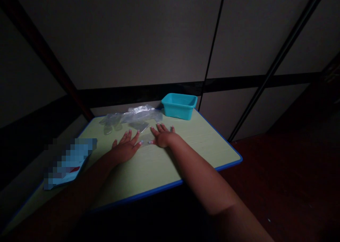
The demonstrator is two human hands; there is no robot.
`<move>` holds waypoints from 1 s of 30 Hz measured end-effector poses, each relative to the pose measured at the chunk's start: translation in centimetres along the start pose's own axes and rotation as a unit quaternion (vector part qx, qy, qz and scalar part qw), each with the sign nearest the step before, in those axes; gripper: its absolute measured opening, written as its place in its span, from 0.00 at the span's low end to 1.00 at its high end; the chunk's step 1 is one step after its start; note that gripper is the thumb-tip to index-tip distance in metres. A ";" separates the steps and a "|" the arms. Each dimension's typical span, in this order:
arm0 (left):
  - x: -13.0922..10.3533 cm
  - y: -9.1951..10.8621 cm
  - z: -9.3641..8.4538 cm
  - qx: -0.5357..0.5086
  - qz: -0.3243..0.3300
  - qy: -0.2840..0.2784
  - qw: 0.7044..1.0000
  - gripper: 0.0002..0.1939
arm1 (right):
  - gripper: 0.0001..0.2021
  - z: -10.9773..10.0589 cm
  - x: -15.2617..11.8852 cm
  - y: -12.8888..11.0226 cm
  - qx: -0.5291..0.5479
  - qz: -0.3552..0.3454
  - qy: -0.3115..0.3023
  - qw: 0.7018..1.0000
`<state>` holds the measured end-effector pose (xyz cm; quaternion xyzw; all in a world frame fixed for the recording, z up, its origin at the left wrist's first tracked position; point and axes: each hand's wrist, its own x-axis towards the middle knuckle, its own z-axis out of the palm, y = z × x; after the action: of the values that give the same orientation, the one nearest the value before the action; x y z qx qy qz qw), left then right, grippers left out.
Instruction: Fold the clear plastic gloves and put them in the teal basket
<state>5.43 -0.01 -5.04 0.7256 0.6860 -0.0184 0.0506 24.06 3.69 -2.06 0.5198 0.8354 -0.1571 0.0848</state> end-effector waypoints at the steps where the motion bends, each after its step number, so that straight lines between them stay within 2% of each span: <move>1: 0.0 0.0 0.0 0.001 0.000 -0.001 1.000 0.31 | 0.39 -0.3 -0.2 0.3 -0.002 0.000 -0.011 1.000; 5: 0.1 -0.2 0.0 -0.001 0.001 -0.002 1.000 0.31 | 0.43 -1.2 -0.5 1.8 -0.004 0.019 -0.012 1.000; 14: 0.0 -0.4 -0.1 -0.004 0.005 -0.013 1.000 0.32 | 0.48 -1.6 0.0 5.0 -0.003 0.091 -0.008 0.996; 20: -0.1 -0.4 -0.4 0.008 -0.013 -0.012 1.000 0.34 | 0.50 -1.9 -0.2 6.2 -0.007 0.121 -0.006 0.993; 30: -0.2 -0.5 -0.6 0.020 -0.021 -0.016 0.999 0.35 | 0.48 -2.1 0.1 7.5 -0.001 0.141 0.002 0.990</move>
<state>4.94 -0.13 -4.45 0.7118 0.6994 -0.0446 0.0470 30.78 7.56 -1.47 0.6329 0.7538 -0.1421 0.1048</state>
